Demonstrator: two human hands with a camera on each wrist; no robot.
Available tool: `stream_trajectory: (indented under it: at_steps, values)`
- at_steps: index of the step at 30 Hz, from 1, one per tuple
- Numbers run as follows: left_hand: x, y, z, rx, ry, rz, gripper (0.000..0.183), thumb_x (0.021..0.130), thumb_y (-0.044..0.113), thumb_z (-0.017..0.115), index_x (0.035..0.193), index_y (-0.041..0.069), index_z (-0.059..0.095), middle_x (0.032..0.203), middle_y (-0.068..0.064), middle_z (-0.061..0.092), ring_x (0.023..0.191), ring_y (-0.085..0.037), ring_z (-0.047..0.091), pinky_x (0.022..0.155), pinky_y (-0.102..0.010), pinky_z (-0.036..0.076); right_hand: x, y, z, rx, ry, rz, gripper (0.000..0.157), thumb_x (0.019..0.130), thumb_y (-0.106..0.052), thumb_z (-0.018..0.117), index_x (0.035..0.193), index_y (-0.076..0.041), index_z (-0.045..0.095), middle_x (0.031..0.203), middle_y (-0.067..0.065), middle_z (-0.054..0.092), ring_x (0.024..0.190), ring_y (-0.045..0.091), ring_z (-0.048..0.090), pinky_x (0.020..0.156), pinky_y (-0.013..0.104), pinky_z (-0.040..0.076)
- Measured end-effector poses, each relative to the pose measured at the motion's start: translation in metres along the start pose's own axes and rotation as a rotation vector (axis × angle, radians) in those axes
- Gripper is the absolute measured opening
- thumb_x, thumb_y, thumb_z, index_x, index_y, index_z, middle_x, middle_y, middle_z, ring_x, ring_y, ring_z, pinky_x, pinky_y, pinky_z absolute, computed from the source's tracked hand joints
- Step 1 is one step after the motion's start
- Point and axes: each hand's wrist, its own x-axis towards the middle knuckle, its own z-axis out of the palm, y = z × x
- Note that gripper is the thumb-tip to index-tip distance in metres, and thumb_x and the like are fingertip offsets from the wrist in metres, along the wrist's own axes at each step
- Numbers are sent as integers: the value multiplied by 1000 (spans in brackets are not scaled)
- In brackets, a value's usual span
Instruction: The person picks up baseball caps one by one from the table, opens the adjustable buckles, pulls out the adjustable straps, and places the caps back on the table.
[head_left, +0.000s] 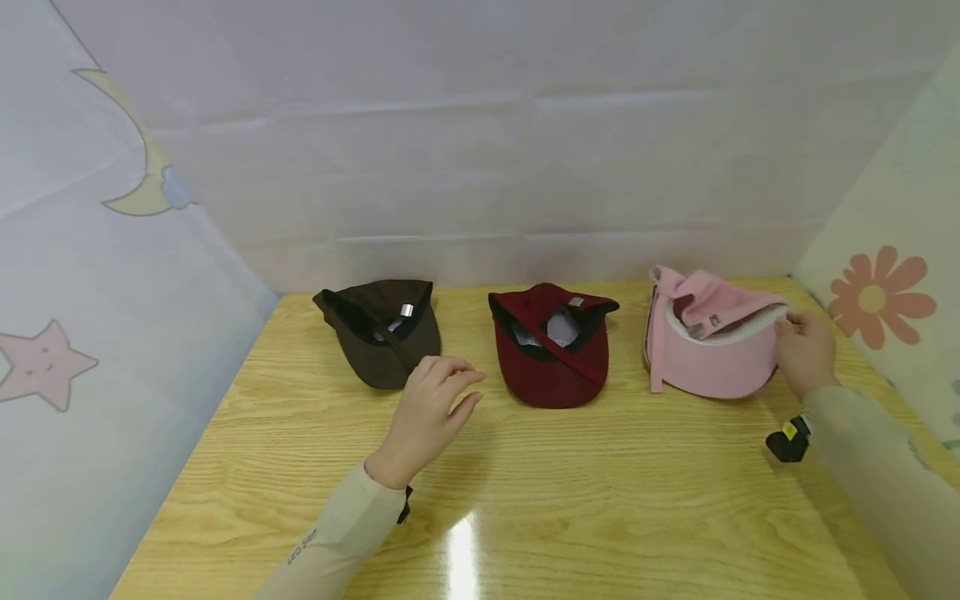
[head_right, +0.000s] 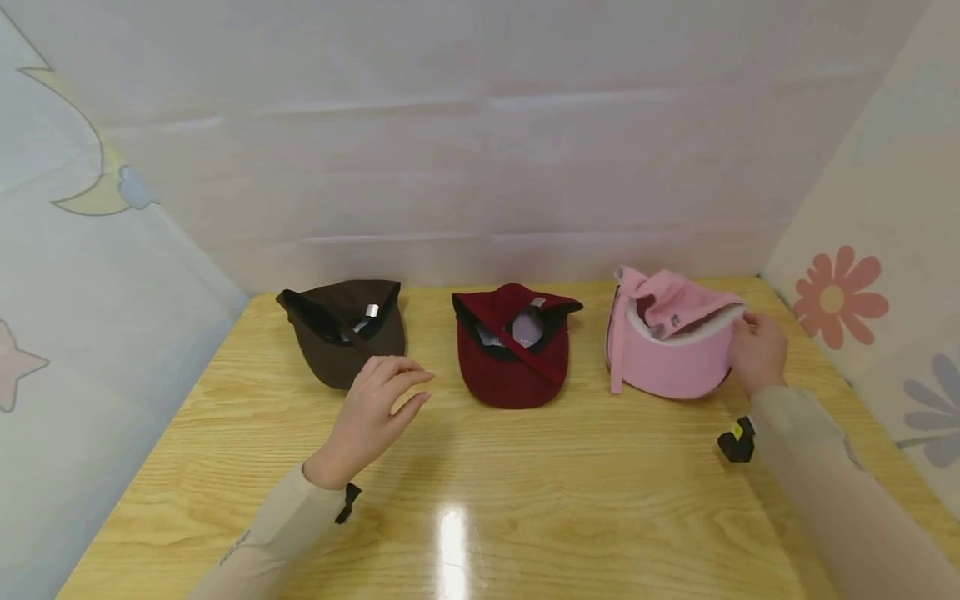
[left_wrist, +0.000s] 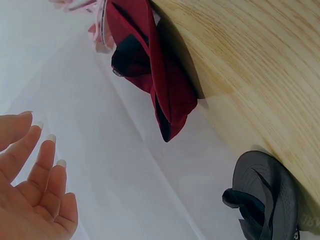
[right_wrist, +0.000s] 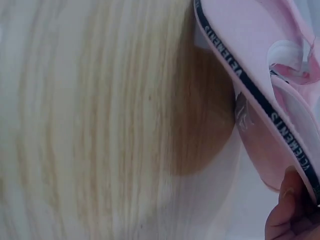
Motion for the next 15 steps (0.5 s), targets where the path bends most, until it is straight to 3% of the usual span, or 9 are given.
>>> stream_trajectory:
  at_steps: [7, 9, 11, 13, 15]
  values:
    - [0, 0, 2, -5, -8, -2, 26, 75, 6, 83, 98, 4, 72, 99, -8, 63, 90, -27, 56, 76, -38, 47, 2, 9, -7, 22, -52, -40, 65, 104, -32, 28, 139, 23, 26, 129, 41, 40, 68, -11, 43, 54, 11, 43]
    - [0, -1, 2, -6, -7, -6, 27, 75, 6, 83, 98, 3, 71, 99, -9, 63, 90, -28, 56, 76, -38, 47, -1, 9, -9, 23, -67, -58, 67, 103, -33, 30, 139, 24, 24, 124, 42, 41, 63, -13, 44, 54, 14, 45]
    - [0, 0, 1, -14, -7, -18, 27, 75, 6, 83, 99, 3, 71, 101, -10, 63, 93, -29, 56, 78, -40, 47, -5, 5, -10, -5, -73, -81, 69, 103, -34, 31, 139, 24, 21, 123, 42, 41, 69, -2, 52, 54, 15, 43]
    - [0, 0, 0, -25, -17, -45, 27, 77, 5, 82, 101, 2, 70, 104, -11, 63, 96, -30, 56, 80, -42, 47, -10, -2, -10, -50, -68, -120, 70, 104, -35, 32, 141, 22, 17, 126, 44, 38, 85, 22, 60, 67, 27, 51]
    - [0, 0, -2, -38, -36, -82, 28, 79, 5, 80, 104, 1, 69, 108, -13, 63, 101, -32, 56, 84, -45, 47, -16, -11, -8, -113, -48, -193, 70, 104, -33, 34, 141, 23, 14, 130, 46, 33, 107, 48, 51, 84, 45, 49]
